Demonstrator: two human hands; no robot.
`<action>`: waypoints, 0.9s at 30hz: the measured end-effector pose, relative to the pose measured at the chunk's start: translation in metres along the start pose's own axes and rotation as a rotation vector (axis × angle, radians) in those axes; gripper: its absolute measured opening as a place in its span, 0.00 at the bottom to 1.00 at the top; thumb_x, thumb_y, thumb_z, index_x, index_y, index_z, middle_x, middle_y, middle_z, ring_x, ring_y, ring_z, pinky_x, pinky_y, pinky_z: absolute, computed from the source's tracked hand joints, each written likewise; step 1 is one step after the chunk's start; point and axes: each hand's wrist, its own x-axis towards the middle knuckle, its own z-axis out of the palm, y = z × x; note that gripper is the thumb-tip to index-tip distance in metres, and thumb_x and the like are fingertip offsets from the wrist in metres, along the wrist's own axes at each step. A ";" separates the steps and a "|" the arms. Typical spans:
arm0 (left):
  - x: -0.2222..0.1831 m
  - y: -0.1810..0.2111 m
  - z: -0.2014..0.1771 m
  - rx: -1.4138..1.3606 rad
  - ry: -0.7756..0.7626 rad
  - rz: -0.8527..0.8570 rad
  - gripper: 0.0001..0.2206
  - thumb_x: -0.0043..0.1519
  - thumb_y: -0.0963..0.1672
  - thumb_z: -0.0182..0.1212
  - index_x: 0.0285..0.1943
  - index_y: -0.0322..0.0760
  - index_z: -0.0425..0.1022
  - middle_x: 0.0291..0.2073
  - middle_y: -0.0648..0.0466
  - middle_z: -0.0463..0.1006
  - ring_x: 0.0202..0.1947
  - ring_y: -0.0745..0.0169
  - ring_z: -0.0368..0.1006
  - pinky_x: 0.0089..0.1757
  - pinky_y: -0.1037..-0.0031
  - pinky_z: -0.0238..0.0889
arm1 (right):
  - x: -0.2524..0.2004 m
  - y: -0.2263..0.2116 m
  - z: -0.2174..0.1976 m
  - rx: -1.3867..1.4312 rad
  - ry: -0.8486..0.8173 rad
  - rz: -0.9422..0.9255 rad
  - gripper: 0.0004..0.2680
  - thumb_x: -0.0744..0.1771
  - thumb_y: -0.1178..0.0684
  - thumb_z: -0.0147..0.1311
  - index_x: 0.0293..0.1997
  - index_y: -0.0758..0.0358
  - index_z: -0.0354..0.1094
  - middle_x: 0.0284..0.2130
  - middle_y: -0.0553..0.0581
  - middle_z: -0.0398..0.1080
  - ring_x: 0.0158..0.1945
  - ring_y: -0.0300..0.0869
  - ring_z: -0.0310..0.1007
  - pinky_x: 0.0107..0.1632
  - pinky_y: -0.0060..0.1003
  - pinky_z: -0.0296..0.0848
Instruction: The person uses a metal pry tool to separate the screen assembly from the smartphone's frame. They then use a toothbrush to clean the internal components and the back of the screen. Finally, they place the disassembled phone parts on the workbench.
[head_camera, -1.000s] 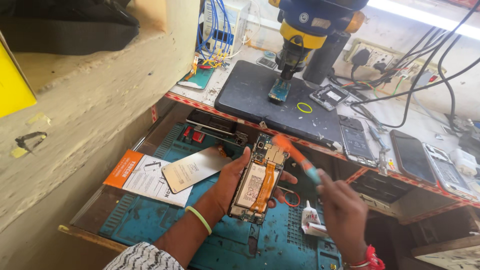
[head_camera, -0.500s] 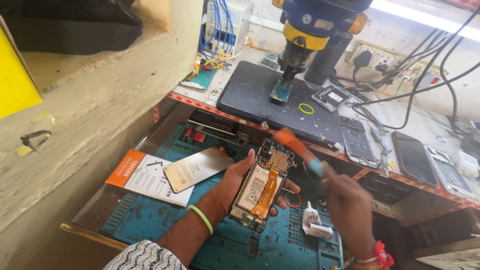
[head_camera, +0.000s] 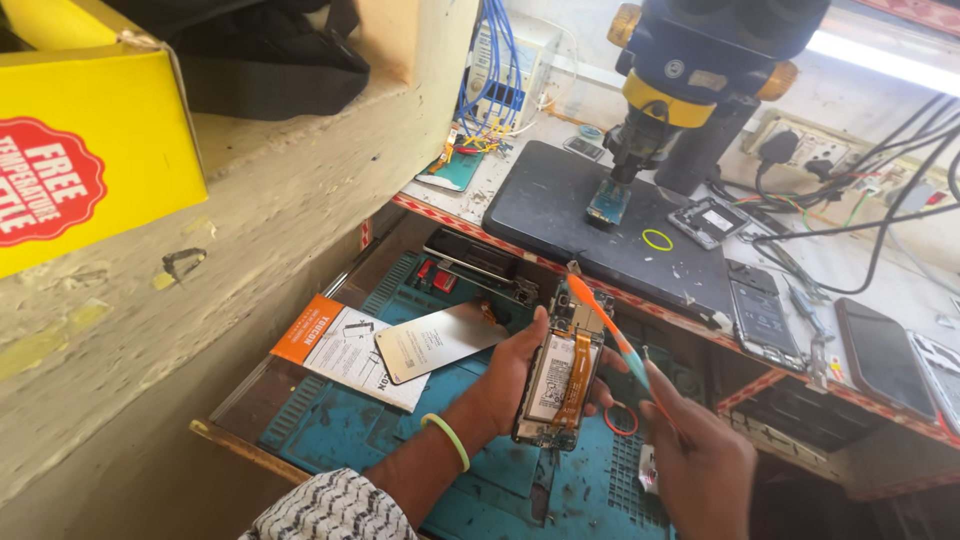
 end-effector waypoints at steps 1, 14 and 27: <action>-0.003 -0.001 0.001 0.031 0.025 0.016 0.40 0.72 0.64 0.35 0.75 0.29 0.63 0.60 0.35 0.73 0.49 0.43 0.77 0.47 0.58 0.73 | 0.002 -0.006 0.000 0.038 0.009 0.138 0.18 0.64 0.59 0.62 0.61 0.48 0.74 0.27 0.59 0.78 0.26 0.31 0.70 0.35 0.30 0.70; -0.004 0.011 0.021 0.145 0.080 0.258 0.37 0.69 0.64 0.35 0.73 0.35 0.63 0.61 0.38 0.73 0.47 0.49 0.77 0.43 0.64 0.72 | 0.019 -0.030 0.019 0.258 0.056 0.183 0.19 0.64 0.63 0.59 0.61 0.49 0.73 0.31 0.58 0.80 0.29 0.31 0.72 0.35 0.29 0.72; -0.006 0.012 0.023 0.060 0.022 0.275 0.39 0.68 0.63 0.38 0.80 0.37 0.55 0.71 0.37 0.65 0.54 0.51 0.73 0.48 0.63 0.74 | 0.013 -0.019 0.021 0.185 -0.037 0.121 0.18 0.64 0.60 0.60 0.61 0.54 0.74 0.26 0.54 0.75 0.28 0.31 0.66 0.35 0.29 0.69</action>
